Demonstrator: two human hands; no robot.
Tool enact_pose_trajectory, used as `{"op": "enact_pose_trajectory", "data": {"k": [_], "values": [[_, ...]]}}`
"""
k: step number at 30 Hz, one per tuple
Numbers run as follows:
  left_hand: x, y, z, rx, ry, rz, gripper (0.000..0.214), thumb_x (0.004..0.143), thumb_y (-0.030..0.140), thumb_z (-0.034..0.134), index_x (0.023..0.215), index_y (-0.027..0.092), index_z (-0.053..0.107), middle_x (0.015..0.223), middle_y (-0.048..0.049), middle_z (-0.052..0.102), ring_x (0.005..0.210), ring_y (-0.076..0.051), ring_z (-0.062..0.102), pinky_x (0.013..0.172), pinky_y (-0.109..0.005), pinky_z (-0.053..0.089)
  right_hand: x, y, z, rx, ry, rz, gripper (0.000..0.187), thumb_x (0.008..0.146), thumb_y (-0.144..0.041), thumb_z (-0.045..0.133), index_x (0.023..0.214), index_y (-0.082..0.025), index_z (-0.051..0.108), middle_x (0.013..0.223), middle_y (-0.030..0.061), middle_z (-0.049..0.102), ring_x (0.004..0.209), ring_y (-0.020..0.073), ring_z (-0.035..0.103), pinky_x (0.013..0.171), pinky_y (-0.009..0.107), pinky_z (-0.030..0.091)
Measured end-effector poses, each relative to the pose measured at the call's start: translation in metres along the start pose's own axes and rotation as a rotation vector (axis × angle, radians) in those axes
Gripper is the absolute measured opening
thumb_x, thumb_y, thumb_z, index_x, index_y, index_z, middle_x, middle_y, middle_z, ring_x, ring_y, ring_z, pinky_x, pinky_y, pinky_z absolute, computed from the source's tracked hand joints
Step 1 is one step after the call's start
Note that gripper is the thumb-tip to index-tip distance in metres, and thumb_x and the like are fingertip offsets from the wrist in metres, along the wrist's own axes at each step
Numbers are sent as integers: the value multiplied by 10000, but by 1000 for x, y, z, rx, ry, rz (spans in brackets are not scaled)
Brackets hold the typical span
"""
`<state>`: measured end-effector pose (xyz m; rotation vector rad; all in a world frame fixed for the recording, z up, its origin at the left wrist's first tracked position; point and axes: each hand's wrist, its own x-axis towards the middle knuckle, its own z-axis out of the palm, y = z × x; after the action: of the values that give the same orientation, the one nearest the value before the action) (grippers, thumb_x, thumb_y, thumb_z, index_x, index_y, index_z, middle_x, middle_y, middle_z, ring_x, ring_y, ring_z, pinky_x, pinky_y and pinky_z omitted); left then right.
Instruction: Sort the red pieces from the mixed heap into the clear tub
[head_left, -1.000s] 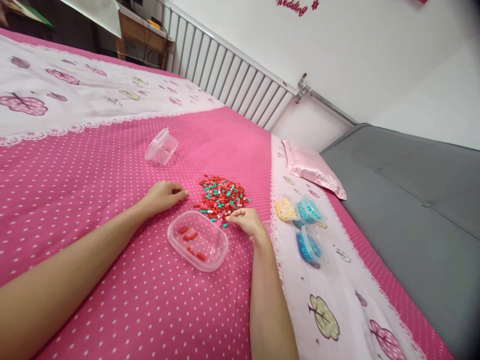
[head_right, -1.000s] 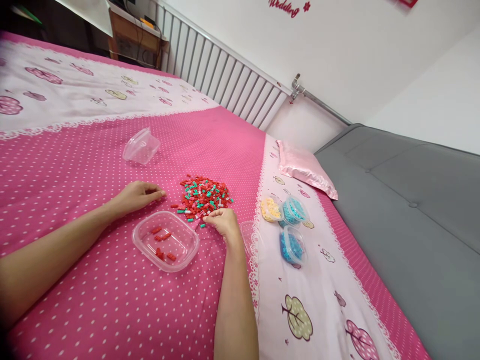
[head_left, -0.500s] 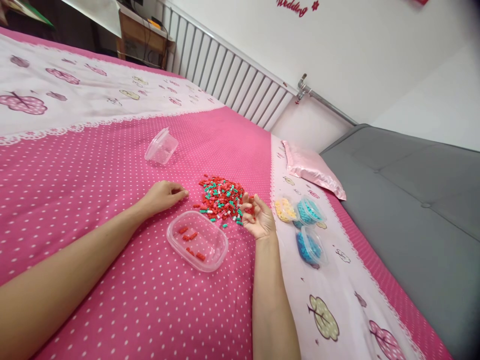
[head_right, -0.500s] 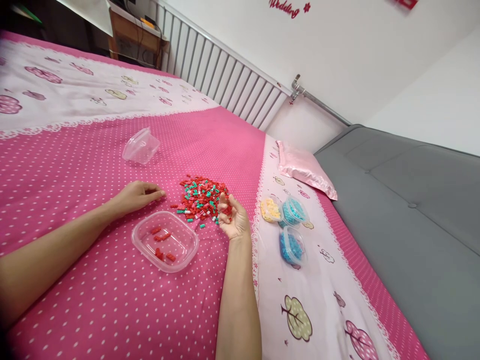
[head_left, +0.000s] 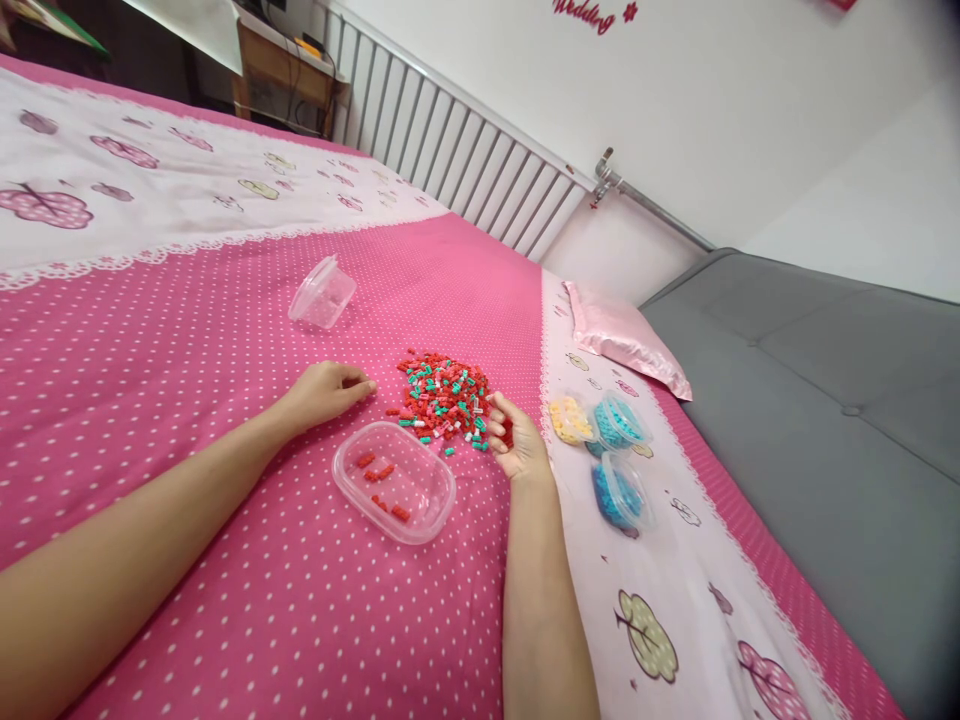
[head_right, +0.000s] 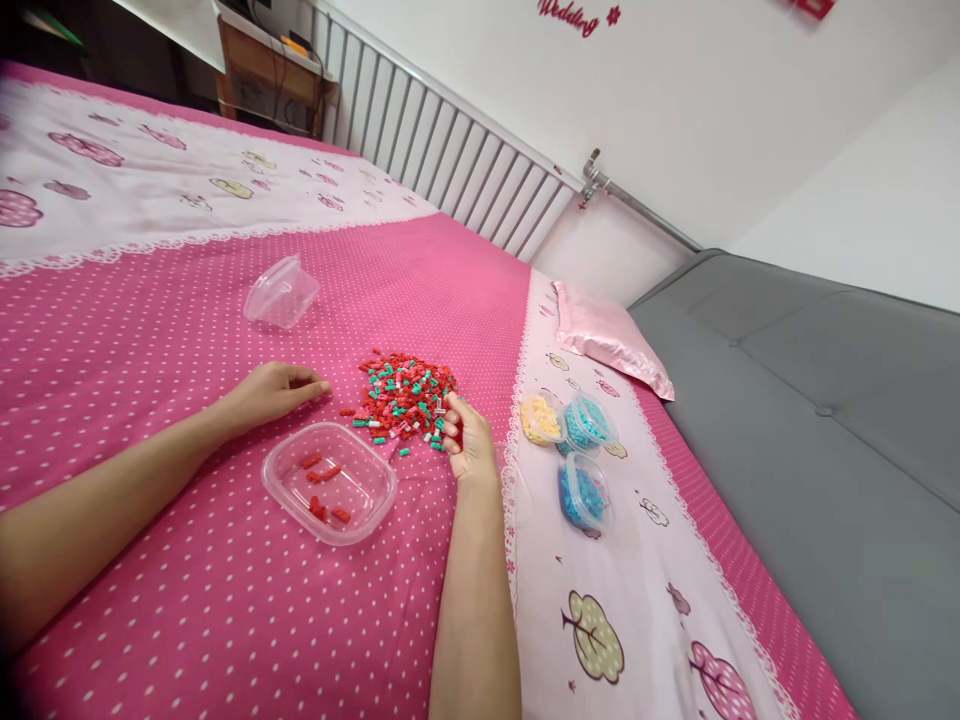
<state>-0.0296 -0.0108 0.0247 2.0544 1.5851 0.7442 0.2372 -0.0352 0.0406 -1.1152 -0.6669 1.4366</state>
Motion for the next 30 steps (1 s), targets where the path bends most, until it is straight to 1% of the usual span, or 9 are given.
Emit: {"op": "enact_pose_trajectory", "data": {"k": [4, 8, 9, 11, 13, 15, 21, 27, 30], "values": [[0, 1, 0, 4, 0, -11, 417, 721, 537, 413, 576, 166, 537, 487, 16, 476, 525, -120, 432, 535, -243, 303, 2, 9, -1, -328, 120, -86, 342, 524, -382, 795, 714, -148, 633, 431, -112, 342, 355, 12, 218, 295, 150, 93], [0, 1, 0, 13, 1, -10, 417, 717, 535, 412, 571, 164, 534, 489, 13, 467, 520, -120, 429, 537, -247, 299, 2, 10, -1, -432, 129, -81, 409, 545, -497, 755, 716, -136, 671, 404, -110, 310, 357, 20, 212, 331, 172, 90], [0, 1, 0, 15, 2, -9, 416, 717, 534, 411, 569, 165, 531, 490, 13, 465, 520, -120, 428, 537, -247, 298, 2, 10, -1, -458, 124, -75, 414, 539, -503, 753, 716, -136, 679, 401, -107, 326, 359, 24, 227, 341, 176, 108], [0, 0, 0, 11, 3, -6, 414, 719, 530, 410, 575, 163, 535, 497, 11, 472, 528, -123, 435, 539, -247, 298, 1, 11, -1, -532, 96, -90, 392, 505, -468, 775, 697, -136, 695, 421, -84, 429, 388, 35, 316, 378, 182, 208], [0, 0, 0, 6, 1, -5, 412, 721, 527, 411, 584, 161, 545, 502, 9, 481, 536, -125, 442, 541, -246, 301, 0, 12, -2, -593, 44, -116, 347, 456, -394, 804, 667, -136, 707, 499, -41, 560, 470, 58, 440, 470, 197, 327], [0, -1, 0, 8, 2, -8, 412, 721, 526, 413, 584, 161, 546, 498, 10, 477, 535, -124, 438, 540, -246, 301, 1, 16, -2, -657, 3, -121, 317, 425, -329, 813, 660, -139, 719, 556, -15, 621, 536, 81, 502, 551, 216, 377], [1, -3, 2, 4, -3, -5, 427, 719, 532, 411, 598, 152, 565, 509, 6, 479, 548, -129, 446, 542, -247, 292, 9, 27, -4, -957, 31, -122, 301, 475, -277, 779, 746, -151, 743, 438, -76, 498, 437, 65, 385, 492, 223, 321], [1, -3, 2, 4, -3, -11, 434, 714, 538, 404, 591, 151, 557, 506, 4, 471, 535, -131, 442, 541, -252, 283, 11, 30, -2, -1057, 65, -183, 217, 544, -210, 735, 759, -188, 752, 389, -108, 365, 412, 65, 308, 481, 230, 269], [1, -2, 2, 3, -8, -11, 437, 713, 542, 402, 597, 150, 556, 510, 3, 476, 535, -130, 442, 542, -253, 282, 9, 28, 0, -1089, 58, -193, 218, 540, -205, 744, 757, -196, 754, 407, -101, 399, 424, 71, 344, 494, 234, 277]]}}
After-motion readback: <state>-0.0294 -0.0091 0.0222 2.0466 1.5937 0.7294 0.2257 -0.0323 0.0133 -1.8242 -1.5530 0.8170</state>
